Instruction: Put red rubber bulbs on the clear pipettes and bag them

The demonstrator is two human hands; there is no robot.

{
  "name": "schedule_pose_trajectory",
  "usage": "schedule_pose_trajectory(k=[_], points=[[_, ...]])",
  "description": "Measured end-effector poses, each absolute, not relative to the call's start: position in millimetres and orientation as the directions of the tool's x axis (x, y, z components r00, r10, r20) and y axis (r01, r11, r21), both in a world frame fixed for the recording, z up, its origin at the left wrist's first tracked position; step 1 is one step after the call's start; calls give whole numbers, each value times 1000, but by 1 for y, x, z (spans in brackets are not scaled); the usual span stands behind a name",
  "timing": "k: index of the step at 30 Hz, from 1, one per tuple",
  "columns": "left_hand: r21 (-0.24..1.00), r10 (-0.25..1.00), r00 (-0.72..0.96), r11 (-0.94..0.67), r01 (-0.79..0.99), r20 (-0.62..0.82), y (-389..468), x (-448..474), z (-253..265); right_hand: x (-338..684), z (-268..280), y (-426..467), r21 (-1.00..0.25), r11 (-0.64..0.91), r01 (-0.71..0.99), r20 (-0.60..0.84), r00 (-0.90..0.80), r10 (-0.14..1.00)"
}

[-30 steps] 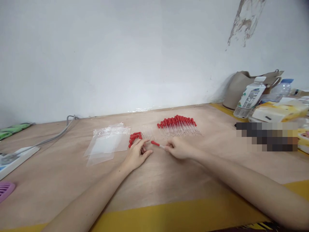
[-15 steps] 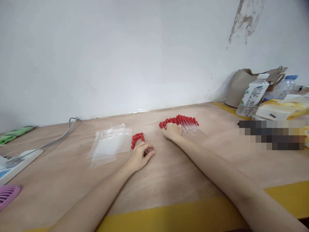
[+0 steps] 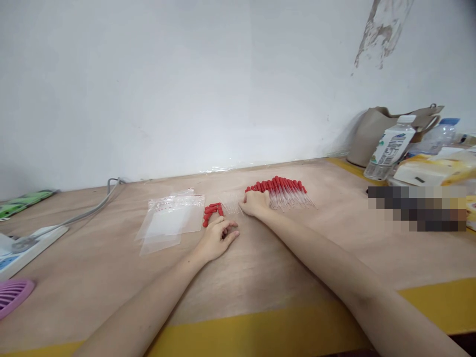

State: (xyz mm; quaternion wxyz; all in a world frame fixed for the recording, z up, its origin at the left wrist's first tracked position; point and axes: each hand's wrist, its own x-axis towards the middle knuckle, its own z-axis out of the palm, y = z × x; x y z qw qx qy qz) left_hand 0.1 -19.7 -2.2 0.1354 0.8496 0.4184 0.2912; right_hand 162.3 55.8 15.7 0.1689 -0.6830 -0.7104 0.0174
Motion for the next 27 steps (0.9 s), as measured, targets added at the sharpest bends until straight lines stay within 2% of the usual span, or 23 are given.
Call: schedule_pose_trajectory(k=[4, 7, 11, 13, 18, 22, 27], points=[[449, 785, 489, -619, 645, 379, -20, 0, -4, 150, 23, 60, -244, 49, 968, 147, -13, 989], [368, 775, 448, -615, 697, 446, -21, -4, -1, 142, 27, 61, -239, 38, 970, 91, -16, 996], [172, 798, 288, -433, 885, 529, -18, -18, 8, 141, 27, 54, -234, 43, 971, 85, -23, 996], [112, 810, 226, -336, 935, 541, -15, -26, 12, 147, 27, 46, -231, 57, 971, 116, -31, 993], [191, 853, 133, -260, 947, 504, -3, -40, 11, 185, 28, 9, -191, 158, 969, 332, -88, 939], [258, 883, 118, -257, 931, 454, 2, -40, 5, 218, 22, -22, -157, 241, 958, 433, -153, 888], [194, 869, 185, -302, 933, 458, -1, -38, 7, 236, 4, -34, -214, 322, 922, 540, -163, 826]])
